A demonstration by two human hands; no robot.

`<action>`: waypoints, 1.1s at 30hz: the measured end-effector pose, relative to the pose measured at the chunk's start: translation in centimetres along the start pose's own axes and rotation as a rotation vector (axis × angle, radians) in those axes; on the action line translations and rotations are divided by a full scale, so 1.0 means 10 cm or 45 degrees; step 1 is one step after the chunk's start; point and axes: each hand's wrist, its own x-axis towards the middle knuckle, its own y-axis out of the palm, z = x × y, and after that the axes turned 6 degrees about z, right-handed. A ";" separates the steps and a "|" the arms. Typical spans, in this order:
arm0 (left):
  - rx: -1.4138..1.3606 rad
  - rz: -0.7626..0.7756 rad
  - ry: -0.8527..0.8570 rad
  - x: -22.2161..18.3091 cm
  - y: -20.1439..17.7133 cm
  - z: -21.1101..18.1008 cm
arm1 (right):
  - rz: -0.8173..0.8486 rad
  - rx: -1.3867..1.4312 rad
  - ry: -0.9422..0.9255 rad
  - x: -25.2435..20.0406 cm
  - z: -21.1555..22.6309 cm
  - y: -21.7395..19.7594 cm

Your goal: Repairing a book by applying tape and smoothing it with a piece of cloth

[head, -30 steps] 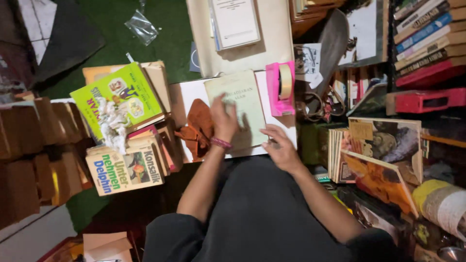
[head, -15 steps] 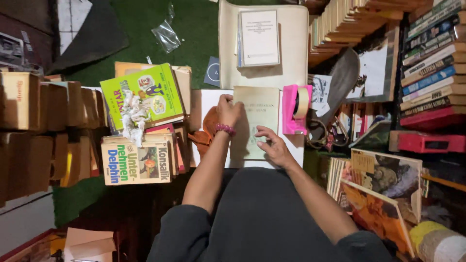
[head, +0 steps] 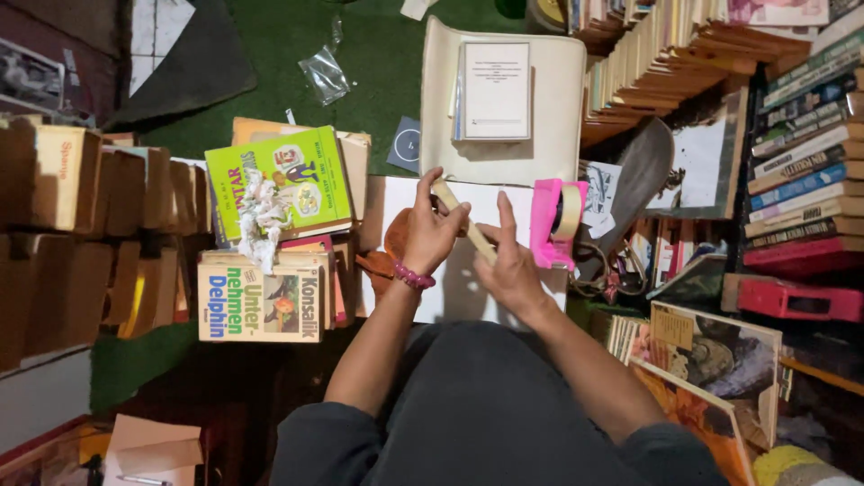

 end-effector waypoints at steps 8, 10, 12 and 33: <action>0.133 0.015 0.563 -0.21 -0.41 0.55 | 0.245 -0.148 -0.069 -0.17 -0.13 -0.21; 0.037 0.068 0.600 -0.23 -0.49 0.53 | 0.239 -0.111 -0.077 -0.24 -0.12 -0.19; -0.064 0.128 0.639 -0.23 -0.53 0.63 | 0.230 -0.077 -0.078 -0.29 -0.17 -0.17; 0.148 0.089 1.041 -0.26 -0.90 0.61 | 0.233 0.664 0.124 0.17 0.18 -0.04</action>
